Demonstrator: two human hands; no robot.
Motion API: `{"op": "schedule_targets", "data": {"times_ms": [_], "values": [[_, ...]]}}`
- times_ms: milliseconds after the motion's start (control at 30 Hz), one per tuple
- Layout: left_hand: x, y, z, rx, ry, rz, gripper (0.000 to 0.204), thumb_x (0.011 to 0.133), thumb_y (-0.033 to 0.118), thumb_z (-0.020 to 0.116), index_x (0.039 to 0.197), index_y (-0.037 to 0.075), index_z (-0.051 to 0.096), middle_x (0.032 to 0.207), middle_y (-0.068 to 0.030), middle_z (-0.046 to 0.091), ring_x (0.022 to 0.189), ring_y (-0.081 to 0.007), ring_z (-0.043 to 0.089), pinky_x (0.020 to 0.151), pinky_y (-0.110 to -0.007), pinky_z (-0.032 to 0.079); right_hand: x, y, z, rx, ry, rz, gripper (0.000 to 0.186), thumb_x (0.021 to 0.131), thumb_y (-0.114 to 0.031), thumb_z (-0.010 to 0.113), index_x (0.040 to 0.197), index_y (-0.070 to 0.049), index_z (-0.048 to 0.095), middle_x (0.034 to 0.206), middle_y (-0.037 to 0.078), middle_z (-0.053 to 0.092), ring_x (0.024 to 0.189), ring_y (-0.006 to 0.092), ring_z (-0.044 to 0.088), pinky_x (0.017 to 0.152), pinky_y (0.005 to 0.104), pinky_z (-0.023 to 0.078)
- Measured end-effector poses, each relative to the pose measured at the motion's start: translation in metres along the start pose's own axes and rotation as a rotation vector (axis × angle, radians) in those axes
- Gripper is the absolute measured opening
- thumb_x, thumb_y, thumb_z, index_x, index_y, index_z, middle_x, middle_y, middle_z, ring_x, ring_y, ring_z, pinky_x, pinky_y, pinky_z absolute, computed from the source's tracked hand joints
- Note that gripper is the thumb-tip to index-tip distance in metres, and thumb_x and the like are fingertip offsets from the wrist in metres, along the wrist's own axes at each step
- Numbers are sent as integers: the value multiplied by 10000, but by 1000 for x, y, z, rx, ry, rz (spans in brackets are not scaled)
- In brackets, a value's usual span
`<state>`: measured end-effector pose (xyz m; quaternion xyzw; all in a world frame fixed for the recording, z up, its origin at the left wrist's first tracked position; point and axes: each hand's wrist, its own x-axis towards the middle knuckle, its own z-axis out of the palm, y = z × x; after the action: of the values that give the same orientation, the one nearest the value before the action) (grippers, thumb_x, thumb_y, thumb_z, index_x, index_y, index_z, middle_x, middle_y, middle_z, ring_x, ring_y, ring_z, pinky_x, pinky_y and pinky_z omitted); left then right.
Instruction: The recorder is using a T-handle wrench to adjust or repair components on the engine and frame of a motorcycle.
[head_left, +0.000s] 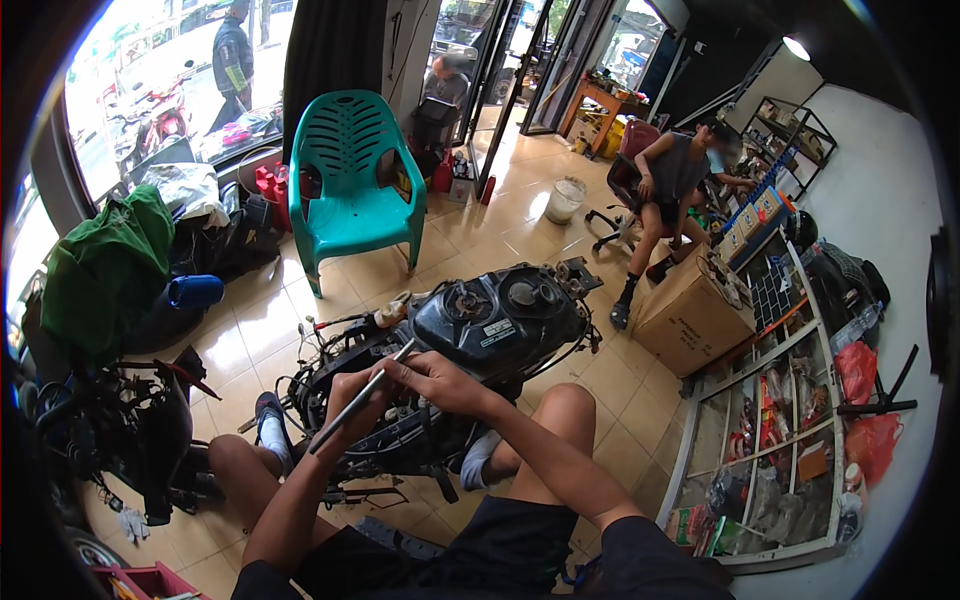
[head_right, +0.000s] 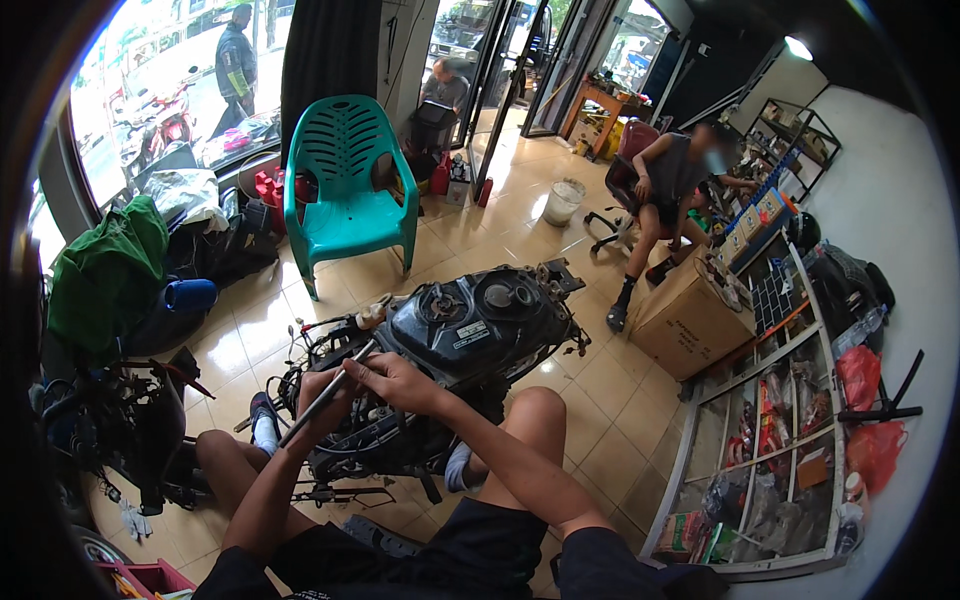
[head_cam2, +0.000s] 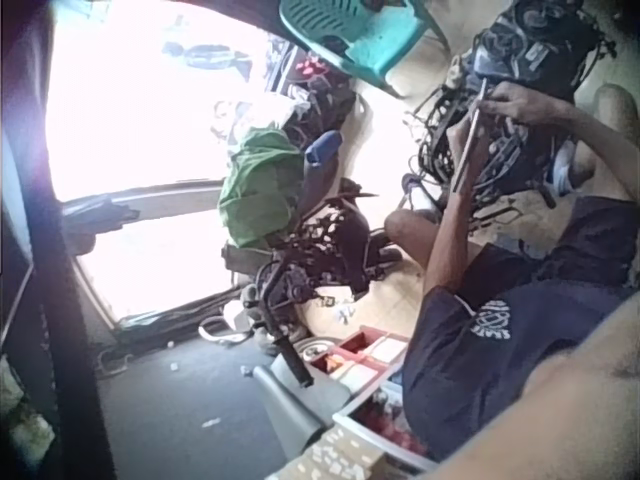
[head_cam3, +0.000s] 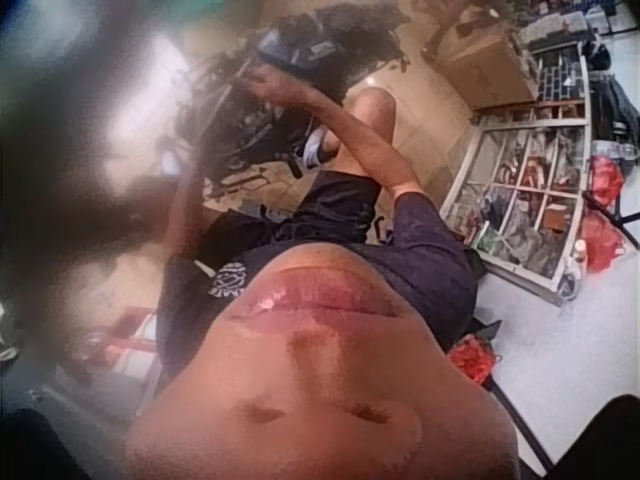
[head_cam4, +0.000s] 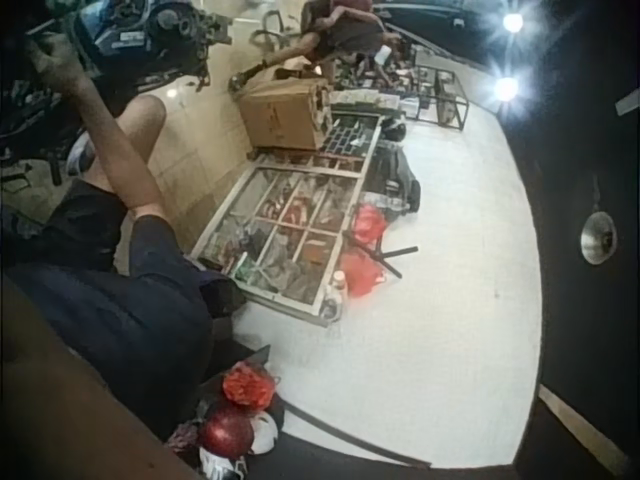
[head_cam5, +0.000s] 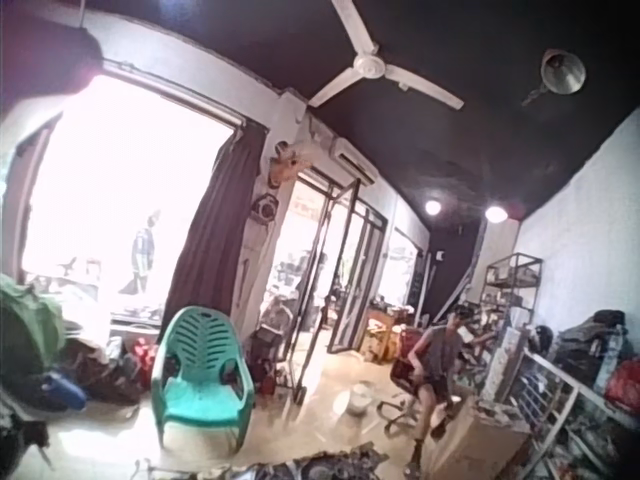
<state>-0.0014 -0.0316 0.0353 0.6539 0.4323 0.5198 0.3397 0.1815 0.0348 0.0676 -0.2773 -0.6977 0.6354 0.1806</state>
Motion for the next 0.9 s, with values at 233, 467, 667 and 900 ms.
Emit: {"op": "schedule_targets", "data": {"times_ms": [233,467,667,900], "values": [[-1,7,2,-131,36,-263,264,1006,217,582,1013,-5,725,615,-6,631,535,-42,534,473,-236,419,-5,-12,9,78,30,-65,427,1044,-386,526,1092,8,685,933,23,680,851,95,620,772,276,517],[3,19,4,-83,42,-51,277,977,169,569,806,-15,687,590,-26,625,501,-77,579,464,-240,455,-6,-11,4,47,-22,-151,366,1045,-286,543,1159,40,663,1109,68,634,1015,134,612,866,296,513],[5,19,5,-47,63,-49,231,948,141,587,820,-24,686,568,-15,599,507,-71,568,463,-237,444,-3,-5,4,81,-27,-193,337,1048,-254,539,1176,34,660,1127,63,629,1020,132,604,882,294,506],[0,14,-1,-88,-2,-210,315,996,119,538,1266,13,660,644,8,608,556,-36,509,495,-219,432,-7,-19,8,97,-5,-75,372,1040,-300,556,1166,32,668,1037,53,670,979,99,594,865,283,503]]}}
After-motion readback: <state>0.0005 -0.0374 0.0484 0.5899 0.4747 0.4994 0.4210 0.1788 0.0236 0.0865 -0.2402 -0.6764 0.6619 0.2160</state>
